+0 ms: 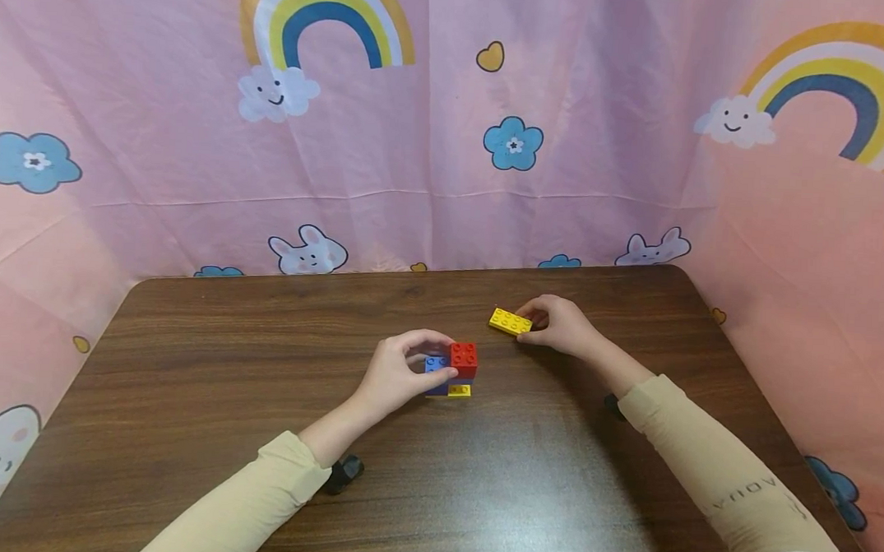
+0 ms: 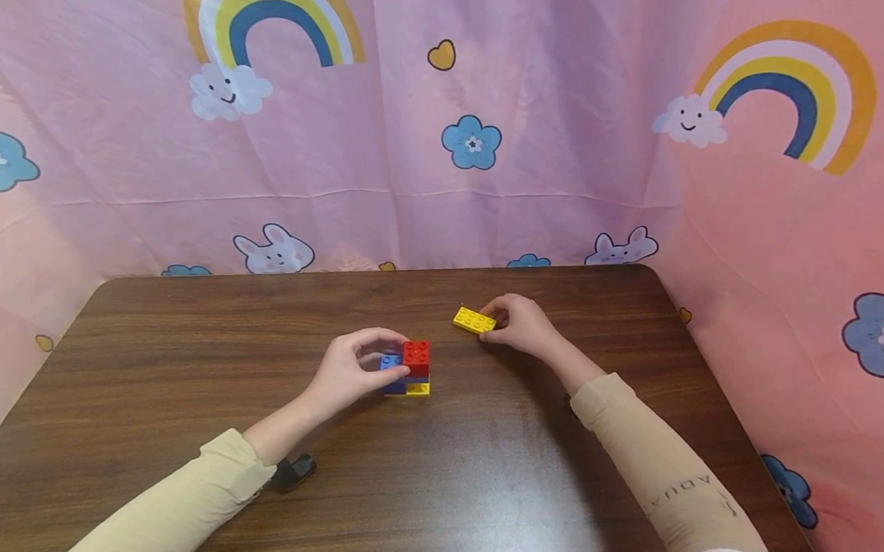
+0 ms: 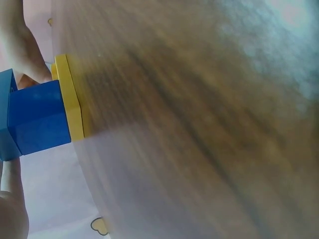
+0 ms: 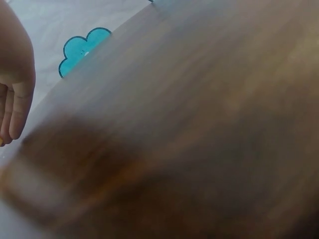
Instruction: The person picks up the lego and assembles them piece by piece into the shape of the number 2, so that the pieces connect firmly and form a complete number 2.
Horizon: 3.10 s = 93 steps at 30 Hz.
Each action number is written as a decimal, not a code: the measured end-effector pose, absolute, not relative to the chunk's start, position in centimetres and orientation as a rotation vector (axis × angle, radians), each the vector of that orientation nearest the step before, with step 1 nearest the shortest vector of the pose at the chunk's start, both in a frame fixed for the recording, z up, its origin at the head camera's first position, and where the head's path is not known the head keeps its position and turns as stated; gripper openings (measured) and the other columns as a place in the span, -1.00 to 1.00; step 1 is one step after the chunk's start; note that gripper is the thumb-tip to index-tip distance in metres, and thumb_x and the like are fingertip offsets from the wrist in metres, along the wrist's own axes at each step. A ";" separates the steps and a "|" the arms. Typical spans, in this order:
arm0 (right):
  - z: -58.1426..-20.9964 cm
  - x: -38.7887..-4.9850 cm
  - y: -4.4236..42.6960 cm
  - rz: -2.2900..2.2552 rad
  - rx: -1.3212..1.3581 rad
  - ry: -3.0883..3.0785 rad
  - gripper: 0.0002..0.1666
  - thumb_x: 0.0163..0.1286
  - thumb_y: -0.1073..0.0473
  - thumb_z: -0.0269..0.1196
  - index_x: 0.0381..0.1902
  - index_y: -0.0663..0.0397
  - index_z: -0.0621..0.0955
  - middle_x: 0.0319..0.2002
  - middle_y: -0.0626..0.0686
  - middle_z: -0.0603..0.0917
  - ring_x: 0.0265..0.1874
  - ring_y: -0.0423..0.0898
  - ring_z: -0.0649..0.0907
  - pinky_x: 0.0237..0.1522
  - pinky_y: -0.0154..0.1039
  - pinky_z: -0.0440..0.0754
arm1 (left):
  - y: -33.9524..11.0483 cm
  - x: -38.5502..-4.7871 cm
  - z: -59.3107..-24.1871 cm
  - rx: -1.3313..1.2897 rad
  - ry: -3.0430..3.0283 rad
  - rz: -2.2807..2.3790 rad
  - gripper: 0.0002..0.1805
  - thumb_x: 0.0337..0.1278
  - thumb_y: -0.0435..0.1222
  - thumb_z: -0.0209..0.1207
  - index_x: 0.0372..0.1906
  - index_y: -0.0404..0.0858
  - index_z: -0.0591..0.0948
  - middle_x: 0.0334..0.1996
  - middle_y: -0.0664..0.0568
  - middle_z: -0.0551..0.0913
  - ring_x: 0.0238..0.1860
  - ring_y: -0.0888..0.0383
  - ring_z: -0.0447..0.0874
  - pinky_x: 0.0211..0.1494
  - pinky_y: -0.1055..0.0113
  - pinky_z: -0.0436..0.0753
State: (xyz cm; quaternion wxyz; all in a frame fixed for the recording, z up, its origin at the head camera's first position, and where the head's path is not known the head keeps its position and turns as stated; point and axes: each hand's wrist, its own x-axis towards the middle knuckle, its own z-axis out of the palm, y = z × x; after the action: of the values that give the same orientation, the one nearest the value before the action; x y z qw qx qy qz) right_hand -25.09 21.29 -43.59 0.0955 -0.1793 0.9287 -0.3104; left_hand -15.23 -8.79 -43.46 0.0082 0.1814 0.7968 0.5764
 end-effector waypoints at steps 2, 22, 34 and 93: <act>-43.5 -25.0 21.3 -0.937 -0.523 2.747 -0.55 0.31 0.23 0.54 0.12 0.26 0.72 0.05 0.27 0.72 0.00 0.15 0.72 0.17 0.09 0.79 | -8.8 -15.2 -43.5 0.565 2.486 1.803 -0.61 0.13 -0.39 0.54 0.08 -0.27 0.75 0.07 -0.15 0.82 0.12 -0.10 0.80 0.34 -0.09 0.73; -42.1 -23.9 20.4 -1.017 -0.601 2.743 -0.56 0.29 0.25 0.55 0.11 0.22 0.74 0.04 0.21 0.74 -0.02 0.10 0.69 0.13 0.07 0.81 | -8.8 -15.3 -43.5 0.532 2.472 1.804 -0.61 0.13 -0.39 0.54 0.08 -0.26 0.75 0.10 -0.13 0.81 0.16 -0.09 0.78 0.35 -0.08 0.73; -41.0 -23.1 20.0 -0.998 -0.735 2.759 -0.55 0.28 0.24 0.56 0.11 0.20 0.74 0.00 0.17 0.76 -0.06 0.05 0.71 0.06 0.03 0.82 | -8.8 -15.2 -43.4 0.563 2.465 1.819 -0.61 0.14 -0.40 0.53 0.08 -0.29 0.75 0.07 -0.16 0.82 0.11 -0.09 0.81 0.32 -0.06 0.75; -36.6 -19.2 17.8 -1.030 -0.990 2.759 -0.57 0.26 0.23 0.58 0.09 0.14 0.77 0.01 0.10 0.79 -0.05 0.00 0.74 0.08 0.06 0.83 | -8.7 -15.2 -43.5 0.546 2.468 1.813 -0.61 0.15 -0.42 0.52 0.09 -0.31 0.74 0.11 -0.17 0.79 0.19 -0.12 0.76 0.32 -0.02 0.75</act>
State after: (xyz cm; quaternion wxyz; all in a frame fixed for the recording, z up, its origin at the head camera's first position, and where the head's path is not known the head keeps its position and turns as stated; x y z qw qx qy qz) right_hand -19.25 17.78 -36.56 0.0172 -0.3185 0.8880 -0.3314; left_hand -15.24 -8.74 -43.47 0.0155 0.1754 0.7934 0.5827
